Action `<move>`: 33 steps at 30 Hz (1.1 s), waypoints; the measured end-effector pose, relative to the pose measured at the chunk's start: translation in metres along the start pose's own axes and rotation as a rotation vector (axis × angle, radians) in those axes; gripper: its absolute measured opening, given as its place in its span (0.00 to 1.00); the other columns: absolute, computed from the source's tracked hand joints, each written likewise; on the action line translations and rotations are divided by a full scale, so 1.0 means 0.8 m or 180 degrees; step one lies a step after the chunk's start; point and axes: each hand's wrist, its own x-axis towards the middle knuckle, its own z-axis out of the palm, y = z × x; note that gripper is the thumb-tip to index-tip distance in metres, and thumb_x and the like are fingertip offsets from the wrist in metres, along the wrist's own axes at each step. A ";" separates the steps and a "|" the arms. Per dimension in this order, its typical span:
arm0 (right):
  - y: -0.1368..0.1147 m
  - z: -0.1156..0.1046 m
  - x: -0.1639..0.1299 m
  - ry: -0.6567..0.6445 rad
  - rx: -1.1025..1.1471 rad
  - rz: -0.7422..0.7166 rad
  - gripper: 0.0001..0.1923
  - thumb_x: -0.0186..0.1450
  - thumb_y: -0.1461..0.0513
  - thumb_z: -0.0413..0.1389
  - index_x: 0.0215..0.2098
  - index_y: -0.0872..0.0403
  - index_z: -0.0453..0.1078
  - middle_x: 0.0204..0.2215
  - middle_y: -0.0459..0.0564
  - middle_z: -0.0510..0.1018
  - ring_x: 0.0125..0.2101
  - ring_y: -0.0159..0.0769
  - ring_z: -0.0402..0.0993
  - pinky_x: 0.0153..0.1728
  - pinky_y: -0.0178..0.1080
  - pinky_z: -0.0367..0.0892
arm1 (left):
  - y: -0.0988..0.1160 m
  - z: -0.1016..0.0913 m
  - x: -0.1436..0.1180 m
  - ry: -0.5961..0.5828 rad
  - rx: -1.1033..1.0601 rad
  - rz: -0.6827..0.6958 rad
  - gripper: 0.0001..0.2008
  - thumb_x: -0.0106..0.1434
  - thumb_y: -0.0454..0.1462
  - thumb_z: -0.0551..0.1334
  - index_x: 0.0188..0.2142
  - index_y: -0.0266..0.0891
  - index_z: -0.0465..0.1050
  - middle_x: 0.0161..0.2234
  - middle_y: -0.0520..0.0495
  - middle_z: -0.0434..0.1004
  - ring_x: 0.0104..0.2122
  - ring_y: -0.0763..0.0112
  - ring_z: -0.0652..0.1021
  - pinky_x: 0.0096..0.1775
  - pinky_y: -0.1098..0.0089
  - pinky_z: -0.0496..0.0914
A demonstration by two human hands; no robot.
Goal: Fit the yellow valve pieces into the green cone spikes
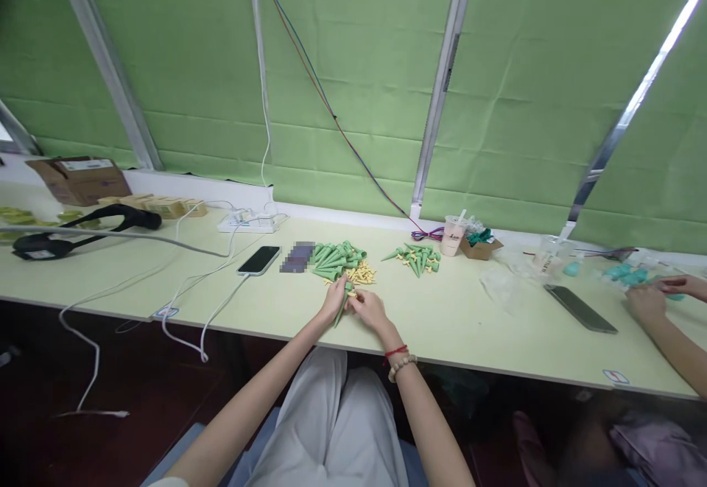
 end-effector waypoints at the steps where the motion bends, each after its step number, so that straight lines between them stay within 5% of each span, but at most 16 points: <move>1: 0.001 0.000 -0.004 -0.0045 0.0131 0.0022 0.14 0.58 0.59 0.47 0.18 0.54 0.65 0.16 0.43 0.70 0.20 0.29 0.64 0.27 0.32 0.56 | 0.001 0.000 -0.001 -0.0035 -0.0060 -0.0034 0.26 0.57 0.58 0.45 0.24 0.39 0.61 0.09 0.58 0.53 0.09 0.76 0.60 0.14 0.75 0.53; 5: 0.001 0.001 -0.011 -0.0122 0.0642 0.0069 0.21 0.61 0.50 0.45 0.19 0.55 0.66 0.16 0.45 0.70 0.21 0.30 0.66 0.28 0.32 0.60 | 0.004 -0.002 -0.003 -0.0171 -0.0220 -0.0047 0.26 0.57 0.58 0.46 0.26 0.38 0.62 0.08 0.61 0.49 0.08 0.79 0.56 0.13 0.76 0.48; 13: 0.002 0.002 -0.006 0.0055 0.1206 0.0214 0.30 0.54 0.39 0.49 0.17 0.56 0.68 0.14 0.46 0.70 0.17 0.28 0.64 0.24 0.32 0.60 | 0.005 -0.003 -0.008 -0.0618 -0.0386 0.0180 0.23 0.54 0.56 0.53 0.29 0.37 0.64 0.14 0.58 0.59 0.10 0.81 0.60 0.14 0.77 0.50; 23: 0.008 0.002 0.000 0.0111 0.1725 0.0416 0.27 0.50 0.42 0.55 0.18 0.58 0.72 0.14 0.46 0.72 0.14 0.25 0.60 0.19 0.30 0.56 | 0.017 -0.004 -0.022 -0.0782 -0.0195 0.0536 0.21 0.58 0.54 0.52 0.36 0.38 0.62 0.15 0.59 0.57 0.13 0.80 0.62 0.17 0.78 0.50; 33: 0.018 -0.004 0.002 0.1025 0.2330 0.0602 0.21 0.51 0.46 0.57 0.22 0.57 0.72 0.19 0.46 0.73 0.19 0.27 0.64 0.24 0.32 0.59 | 0.009 0.000 -0.025 -0.0912 0.0405 0.0709 0.30 0.61 0.51 0.50 0.57 0.35 0.54 0.12 0.59 0.58 0.14 0.74 0.63 0.21 0.74 0.58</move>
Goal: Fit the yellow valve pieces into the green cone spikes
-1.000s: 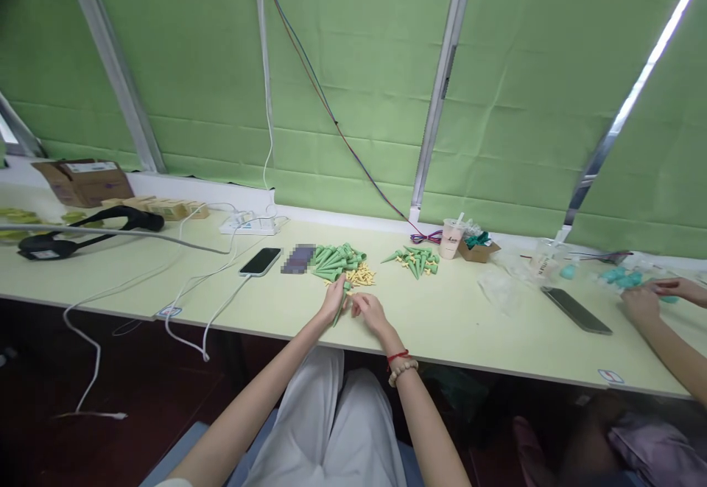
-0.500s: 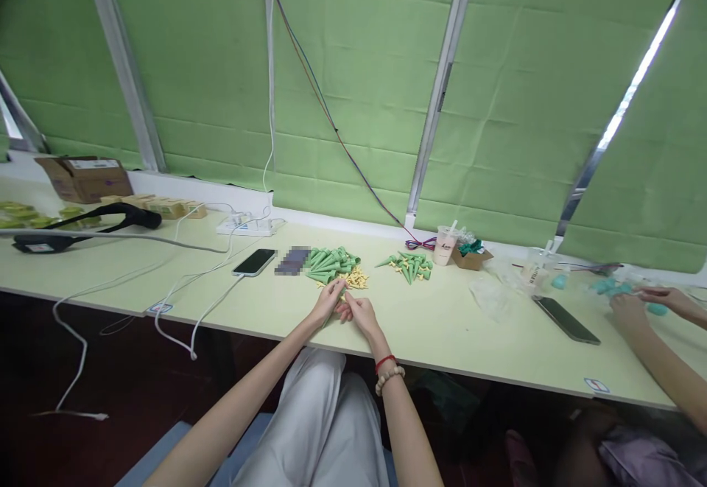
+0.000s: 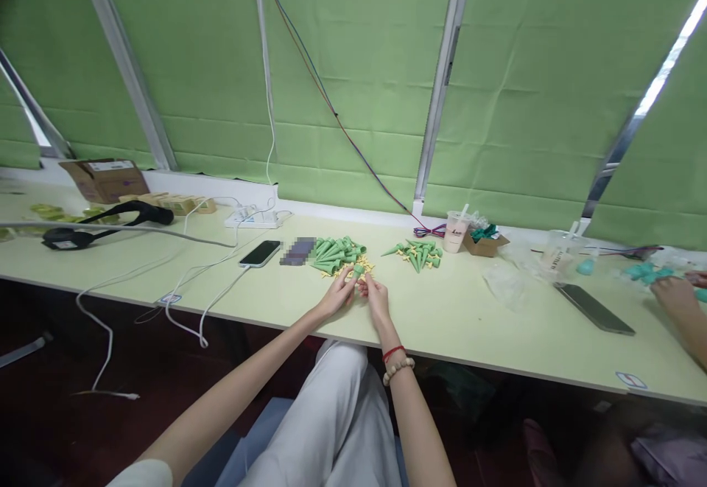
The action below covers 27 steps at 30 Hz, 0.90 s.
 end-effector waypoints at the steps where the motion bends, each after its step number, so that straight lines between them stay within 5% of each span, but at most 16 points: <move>1: 0.001 -0.002 0.000 0.0081 0.0035 -0.0005 0.21 0.51 0.47 0.57 0.23 0.57 0.72 0.20 0.46 0.74 0.20 0.27 0.64 0.24 0.32 0.60 | -0.001 0.000 0.000 -0.0006 0.0074 -0.0021 0.31 0.61 0.51 0.50 0.58 0.34 0.54 0.12 0.59 0.59 0.14 0.74 0.63 0.21 0.73 0.59; 4: 0.001 -0.006 0.001 0.0189 0.0077 0.0006 0.21 0.50 0.48 0.59 0.24 0.58 0.73 0.20 0.47 0.74 0.21 0.28 0.64 0.25 0.32 0.59 | -0.004 0.001 0.004 0.0087 0.0289 -0.0017 0.29 0.62 0.50 0.51 0.57 0.35 0.59 0.17 0.52 0.70 0.20 0.70 0.71 0.26 0.71 0.65; 7: -0.001 -0.006 0.000 0.0157 0.0104 0.0057 0.20 0.47 0.48 0.61 0.22 0.59 0.74 0.20 0.47 0.74 0.20 0.27 0.63 0.24 0.33 0.59 | -0.006 0.000 0.008 0.0263 0.0508 0.0076 0.24 0.63 0.47 0.51 0.54 0.37 0.64 0.34 0.45 0.78 0.35 0.66 0.76 0.39 0.68 0.68; 12: -0.007 -0.003 0.000 0.0087 0.0126 0.0079 0.20 0.43 0.48 0.63 0.20 0.57 0.73 0.19 0.48 0.73 0.19 0.27 0.63 0.24 0.33 0.61 | -0.008 -0.001 0.010 0.0438 0.0912 0.0196 0.20 0.63 0.43 0.50 0.52 0.41 0.67 0.53 0.47 0.69 0.52 0.66 0.69 0.52 0.66 0.61; 20: -0.006 -0.001 -0.008 0.0240 -0.0362 -0.0358 0.20 0.47 0.47 0.60 0.15 0.56 0.68 0.17 0.46 0.71 0.24 0.32 0.67 0.27 0.34 0.61 | -0.001 0.000 0.001 0.0592 0.1278 0.0102 0.19 0.64 0.45 0.50 0.53 0.49 0.66 0.52 0.51 0.70 0.49 0.64 0.71 0.48 0.65 0.64; 27: -0.003 0.000 -0.023 0.0398 -0.0556 -0.0669 0.18 0.50 0.50 0.60 0.16 0.56 0.68 0.16 0.43 0.69 0.23 0.30 0.65 0.28 0.33 0.62 | -0.005 -0.002 0.000 0.0623 0.1443 -0.0110 0.18 0.63 0.46 0.49 0.45 0.45 0.72 0.43 0.47 0.76 0.42 0.62 0.74 0.44 0.66 0.65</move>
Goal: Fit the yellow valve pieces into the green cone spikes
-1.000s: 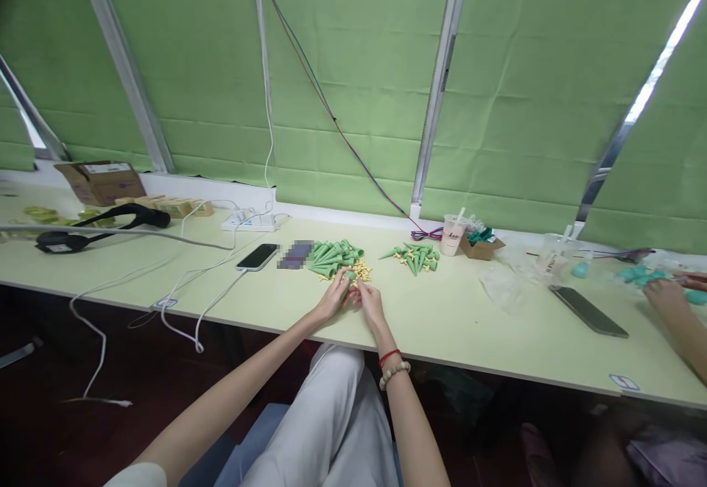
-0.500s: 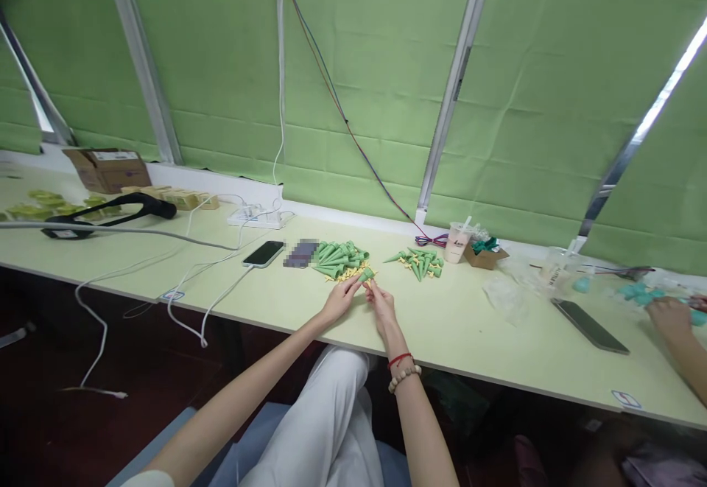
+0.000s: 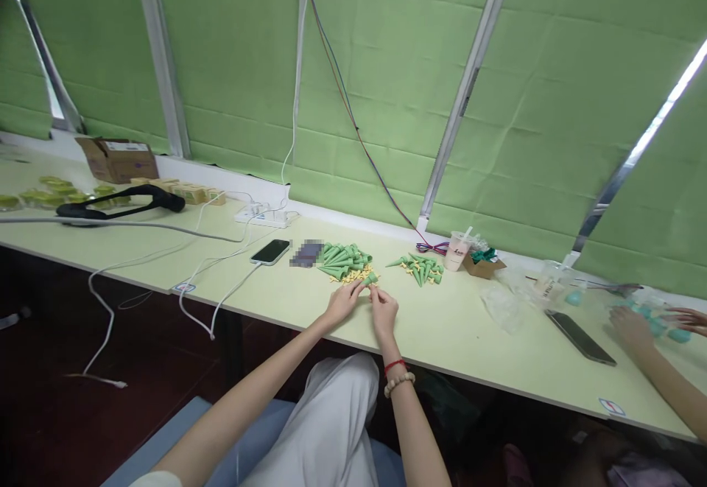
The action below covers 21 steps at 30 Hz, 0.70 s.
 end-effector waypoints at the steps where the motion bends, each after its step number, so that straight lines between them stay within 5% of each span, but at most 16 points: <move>1: 0.001 0.001 0.001 -0.0051 0.0052 0.0056 0.19 0.51 0.49 0.59 0.18 0.57 0.69 0.17 0.45 0.70 0.22 0.30 0.66 0.28 0.33 0.63 | -0.002 0.000 0.001 -0.0014 -0.0007 -0.0005 0.19 0.64 0.46 0.49 0.46 0.45 0.72 0.42 0.47 0.77 0.41 0.63 0.75 0.43 0.66 0.65; 7: 0.011 0.005 0.007 -0.0225 0.0392 0.0291 0.22 0.44 0.51 0.64 0.30 0.57 0.69 0.25 0.51 0.76 0.25 0.34 0.73 0.28 0.38 0.70 | -0.010 0.001 0.010 -0.0228 -0.0222 0.0127 0.20 0.64 0.43 0.46 0.47 0.39 0.70 0.29 0.50 0.77 0.29 0.70 0.75 0.36 0.71 0.67; 15: 0.013 0.006 0.007 -0.0026 0.0395 -0.0023 0.20 0.45 0.51 0.63 0.24 0.54 0.62 0.22 0.46 0.74 0.25 0.33 0.72 0.33 0.39 0.69 | -0.008 0.001 0.009 -0.0273 -0.0224 0.0294 0.19 0.63 0.41 0.49 0.48 0.38 0.69 0.47 0.44 0.73 0.45 0.65 0.72 0.46 0.68 0.65; 21: 0.005 0.006 -0.001 0.0063 0.0260 -0.0192 0.18 0.48 0.52 0.62 0.22 0.54 0.62 0.22 0.44 0.71 0.28 0.33 0.69 0.33 0.36 0.67 | -0.005 0.001 0.005 -0.0288 0.0025 0.0191 0.19 0.64 0.44 0.47 0.47 0.41 0.69 0.43 0.45 0.75 0.43 0.63 0.74 0.44 0.66 0.66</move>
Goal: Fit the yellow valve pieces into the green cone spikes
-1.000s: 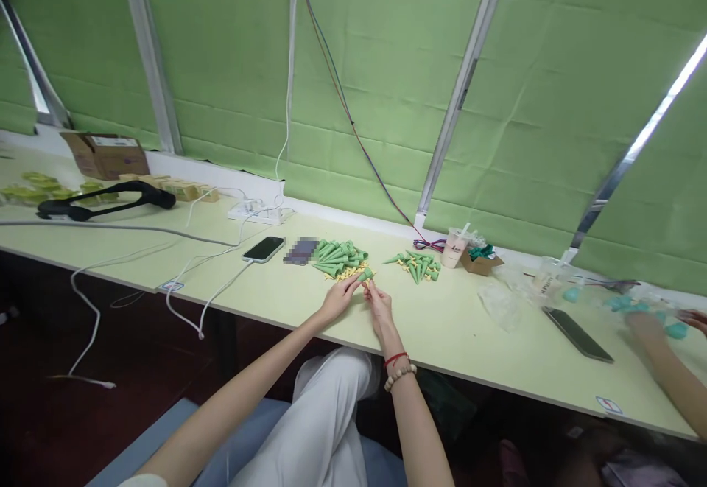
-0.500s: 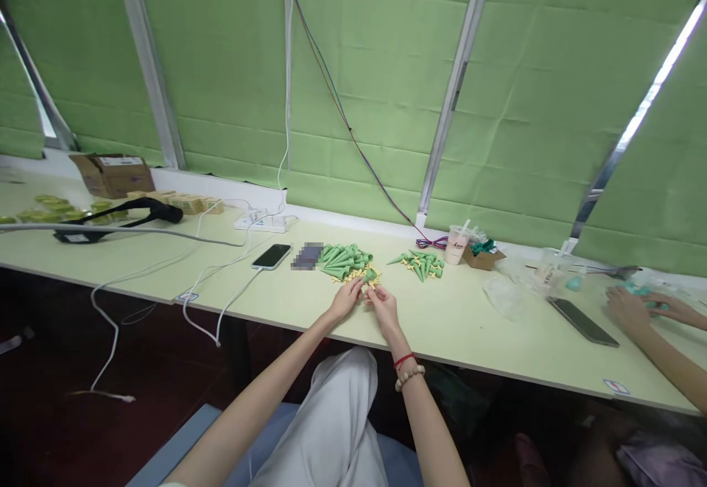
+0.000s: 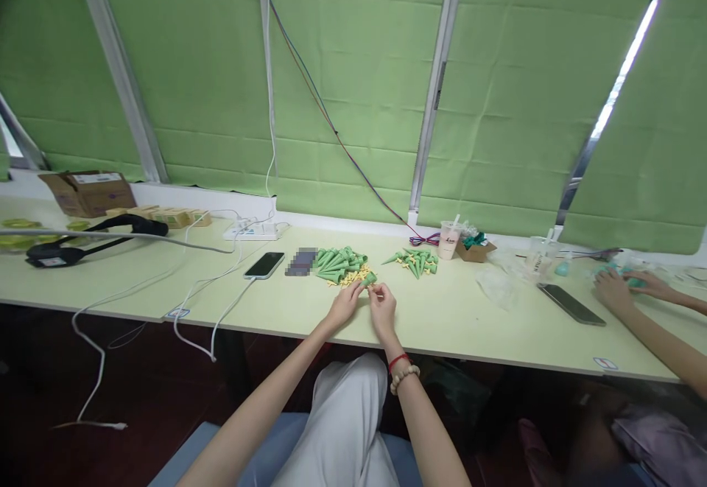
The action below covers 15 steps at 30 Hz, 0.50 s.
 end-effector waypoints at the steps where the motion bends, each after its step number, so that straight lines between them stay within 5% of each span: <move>1: -0.001 0.000 0.000 -0.0030 0.0017 0.0068 0.18 0.48 0.51 0.62 0.24 0.54 0.63 0.23 0.45 0.71 0.29 0.33 0.69 0.32 0.36 0.68 | 0.000 -0.001 0.000 0.0031 0.0031 -0.0020 0.19 0.65 0.44 0.46 0.47 0.42 0.70 0.43 0.45 0.75 0.42 0.64 0.74 0.43 0.66 0.66; 5: -0.004 -0.002 0.004 -0.0220 0.0166 0.0543 0.22 0.50 0.46 0.59 0.32 0.54 0.66 0.22 0.47 0.73 0.23 0.34 0.71 0.25 0.38 0.70 | -0.001 -0.003 0.001 0.0179 0.0148 -0.0025 0.20 0.67 0.42 0.42 0.47 0.42 0.69 0.42 0.47 0.75 0.41 0.67 0.74 0.42 0.68 0.66; 15: -0.008 -0.008 0.004 -0.0560 0.0244 0.0863 0.22 0.46 0.46 0.62 0.23 0.56 0.67 0.20 0.45 0.71 0.22 0.29 0.69 0.23 0.31 0.66 | 0.014 -0.002 -0.008 0.0244 0.0527 0.0362 0.17 0.67 0.40 0.45 0.47 0.41 0.68 0.42 0.45 0.73 0.42 0.67 0.72 0.40 0.70 0.65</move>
